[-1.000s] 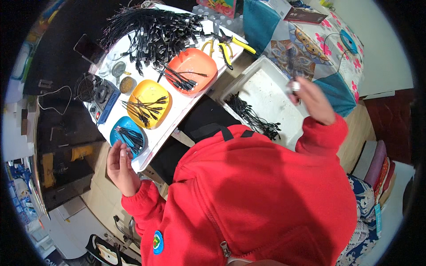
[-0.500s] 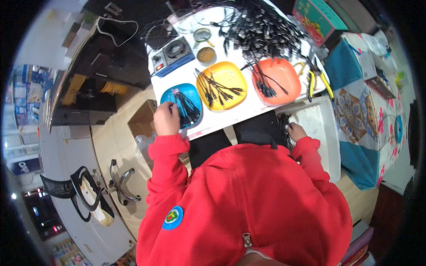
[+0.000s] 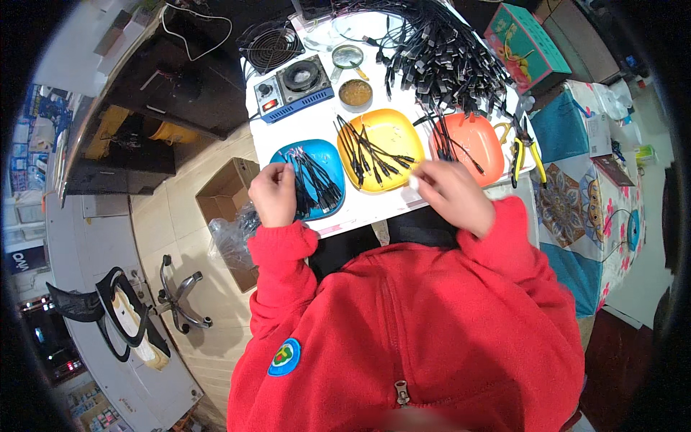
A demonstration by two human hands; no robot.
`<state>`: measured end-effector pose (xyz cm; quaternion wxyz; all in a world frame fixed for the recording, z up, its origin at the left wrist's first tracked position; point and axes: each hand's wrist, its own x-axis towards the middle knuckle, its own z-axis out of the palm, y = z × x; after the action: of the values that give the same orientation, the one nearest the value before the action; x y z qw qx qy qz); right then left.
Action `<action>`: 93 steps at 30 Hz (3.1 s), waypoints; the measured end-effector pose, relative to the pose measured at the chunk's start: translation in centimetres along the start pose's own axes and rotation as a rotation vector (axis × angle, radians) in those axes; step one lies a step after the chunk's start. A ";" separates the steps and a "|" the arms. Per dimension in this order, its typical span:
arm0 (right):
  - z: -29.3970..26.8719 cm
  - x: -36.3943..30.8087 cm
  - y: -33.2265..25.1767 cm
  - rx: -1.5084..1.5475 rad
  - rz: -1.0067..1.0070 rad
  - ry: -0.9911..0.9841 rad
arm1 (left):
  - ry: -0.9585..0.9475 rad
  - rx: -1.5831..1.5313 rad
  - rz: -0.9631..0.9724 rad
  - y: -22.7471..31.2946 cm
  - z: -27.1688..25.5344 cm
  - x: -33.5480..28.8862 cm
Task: The person repeatedly picks black cables from a pile, wipes the connector ends with a white cloth, and places them into colored trays. The person also uses a small tool to adjust the connector tips before placing them in the trays.
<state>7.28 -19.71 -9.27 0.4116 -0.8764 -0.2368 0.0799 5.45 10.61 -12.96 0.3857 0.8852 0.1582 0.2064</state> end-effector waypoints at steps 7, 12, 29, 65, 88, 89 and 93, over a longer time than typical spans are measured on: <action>6.0 8.5 0.2 -0.378 -0.009 0.121 | 0.036 -0.696 -0.065 1.6 -2.2 -0.8; 7.5 8.7 0.8 -0.501 0.058 0.116 | -0.221 -1.201 -0.318 3.5 -2.6 -2.8; 3.2 -2.5 -8.6 0.478 -0.102 -0.029 | -0.179 -1.281 -0.268 10.4 -2.0 -9.1; 3.2 -9.9 -11.2 -0.108 -0.686 0.557 | -0.386 -1.196 -0.099 11.6 -4.0 -16.8; 3.0 -8.8 -7.4 1.169 -0.030 -0.121 | -0.575 -1.291 -0.206 10.8 -3.0 -16.8; 3.2 -8.9 -7.1 1.135 -0.035 -0.110 | -0.612 -1.170 -0.178 10.5 -3.2 -16.6; 4.6 -8.3 -5.3 1.688 0.258 -0.351 | -0.598 -1.005 -0.022 10.0 -2.3 -16.9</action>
<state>-3.42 -17.67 -8.69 0.8688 -0.2736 -0.0574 0.4087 -9.10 -1.93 -8.16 0.7881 0.6120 -0.0657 -0.0069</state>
